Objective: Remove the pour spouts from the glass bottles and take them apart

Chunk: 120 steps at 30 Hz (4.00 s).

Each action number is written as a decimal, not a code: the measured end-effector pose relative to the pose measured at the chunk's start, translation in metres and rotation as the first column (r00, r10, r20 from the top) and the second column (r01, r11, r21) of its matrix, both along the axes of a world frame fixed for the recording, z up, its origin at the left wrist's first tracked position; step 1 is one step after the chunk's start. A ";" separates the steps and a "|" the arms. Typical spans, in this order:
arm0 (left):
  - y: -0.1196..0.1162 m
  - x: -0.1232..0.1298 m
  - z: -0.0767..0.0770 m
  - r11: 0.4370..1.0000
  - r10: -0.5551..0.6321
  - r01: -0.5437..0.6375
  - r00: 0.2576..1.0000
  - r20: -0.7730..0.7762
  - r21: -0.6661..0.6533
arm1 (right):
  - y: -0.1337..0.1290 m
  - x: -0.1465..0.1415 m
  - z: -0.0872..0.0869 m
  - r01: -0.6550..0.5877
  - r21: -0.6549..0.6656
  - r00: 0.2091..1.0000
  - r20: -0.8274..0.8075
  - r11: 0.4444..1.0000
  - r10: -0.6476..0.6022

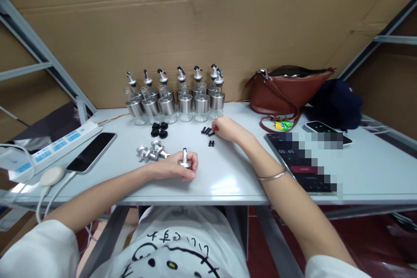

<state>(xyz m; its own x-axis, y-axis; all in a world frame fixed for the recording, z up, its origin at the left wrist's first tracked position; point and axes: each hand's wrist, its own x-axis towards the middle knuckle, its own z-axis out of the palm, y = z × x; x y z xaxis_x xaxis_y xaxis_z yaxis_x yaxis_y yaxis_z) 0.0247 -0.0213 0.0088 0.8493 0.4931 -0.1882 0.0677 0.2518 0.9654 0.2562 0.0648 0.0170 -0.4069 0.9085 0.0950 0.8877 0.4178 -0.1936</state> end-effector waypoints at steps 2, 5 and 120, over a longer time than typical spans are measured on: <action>0.000 0.000 0.000 1.000 -0.002 0.002 1.000 0.006 0.001 | 0.000 -0.001 0.000 -0.018 0.000 1.000 -0.019 1.000 0.018; 0.000 0.000 0.001 1.000 -0.009 0.009 1.000 0.016 0.003 | 0.001 -0.003 -0.002 -0.045 0.013 0.997 -0.058 0.999 0.046; 0.000 0.004 -0.005 0.992 0.124 -0.125 0.991 0.055 0.017 | -0.001 0.011 0.018 -0.112 -0.301 0.915 -0.404 0.947 -0.020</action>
